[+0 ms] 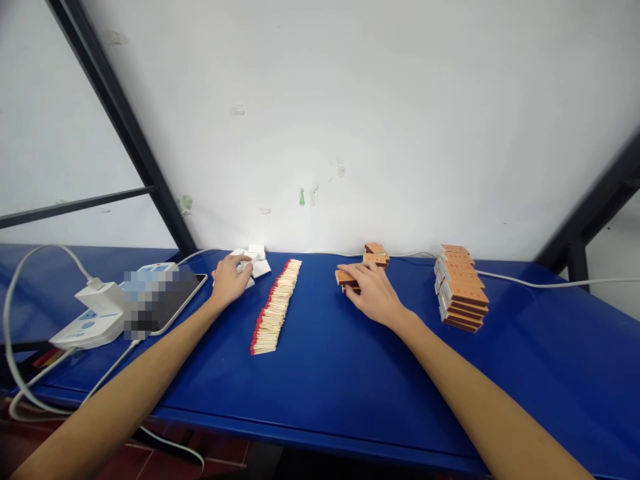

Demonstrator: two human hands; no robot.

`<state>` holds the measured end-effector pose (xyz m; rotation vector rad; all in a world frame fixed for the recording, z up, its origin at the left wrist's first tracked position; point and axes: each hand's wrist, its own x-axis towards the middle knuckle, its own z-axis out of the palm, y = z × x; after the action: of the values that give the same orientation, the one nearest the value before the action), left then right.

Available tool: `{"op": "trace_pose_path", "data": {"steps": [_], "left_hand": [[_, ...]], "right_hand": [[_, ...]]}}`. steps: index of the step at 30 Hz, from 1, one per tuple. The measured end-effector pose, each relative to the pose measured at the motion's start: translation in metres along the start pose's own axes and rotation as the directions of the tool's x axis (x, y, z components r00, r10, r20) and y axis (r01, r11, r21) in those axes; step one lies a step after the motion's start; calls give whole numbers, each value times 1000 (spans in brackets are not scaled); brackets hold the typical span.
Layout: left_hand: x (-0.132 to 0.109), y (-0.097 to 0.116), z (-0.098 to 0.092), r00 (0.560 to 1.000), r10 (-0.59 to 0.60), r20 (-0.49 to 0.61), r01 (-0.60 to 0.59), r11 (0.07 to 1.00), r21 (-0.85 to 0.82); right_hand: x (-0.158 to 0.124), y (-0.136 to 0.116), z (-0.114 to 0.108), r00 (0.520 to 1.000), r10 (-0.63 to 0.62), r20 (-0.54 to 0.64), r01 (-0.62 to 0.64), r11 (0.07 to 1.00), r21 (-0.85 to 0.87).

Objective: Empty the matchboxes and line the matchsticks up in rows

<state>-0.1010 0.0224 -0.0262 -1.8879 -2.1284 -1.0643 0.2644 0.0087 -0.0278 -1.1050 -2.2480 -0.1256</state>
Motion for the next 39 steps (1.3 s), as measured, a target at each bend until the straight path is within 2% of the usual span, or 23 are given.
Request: {"op": "trace_pose_path", "data": {"steps": [4,10,12,15,18,22,27,33,36,39], "left_hand": [[-4,3,1,996,85,-31,-86,995,-41],[-11,14,-2,959,284,-20,-285,954,-96],[-12,16,-4,932,360,29,-355,928,-110],[-12,15,-5,876,455,158,-439,889,-125],[-12,13,-2,833,491,255,-474,871,-130],[-10,10,1,856,438,273,-440,896,-58],[-8,7,1,917,346,200,-360,932,38],[-9,10,1,944,315,94,-322,944,69],[-7,19,0,939,342,45,-339,938,-71],[1,31,-4,943,326,61,-300,917,-265]], "right_hand": [[1,-7,-2,999,-1,-44,1,1000,9],[2,-16,2,999,4,-48,4,987,163],[2,-19,4,998,-1,-57,12,982,190],[1,-24,8,999,-9,-52,21,972,236],[1,-27,12,999,-11,-44,23,961,275],[0,-28,16,999,-4,-38,15,955,297],[-2,-30,18,999,-5,-33,15,951,308],[6,-33,30,1000,-28,-10,29,962,273],[18,-35,41,1000,13,-15,-9,972,233],[38,-40,52,997,27,-69,-12,979,206]]}}
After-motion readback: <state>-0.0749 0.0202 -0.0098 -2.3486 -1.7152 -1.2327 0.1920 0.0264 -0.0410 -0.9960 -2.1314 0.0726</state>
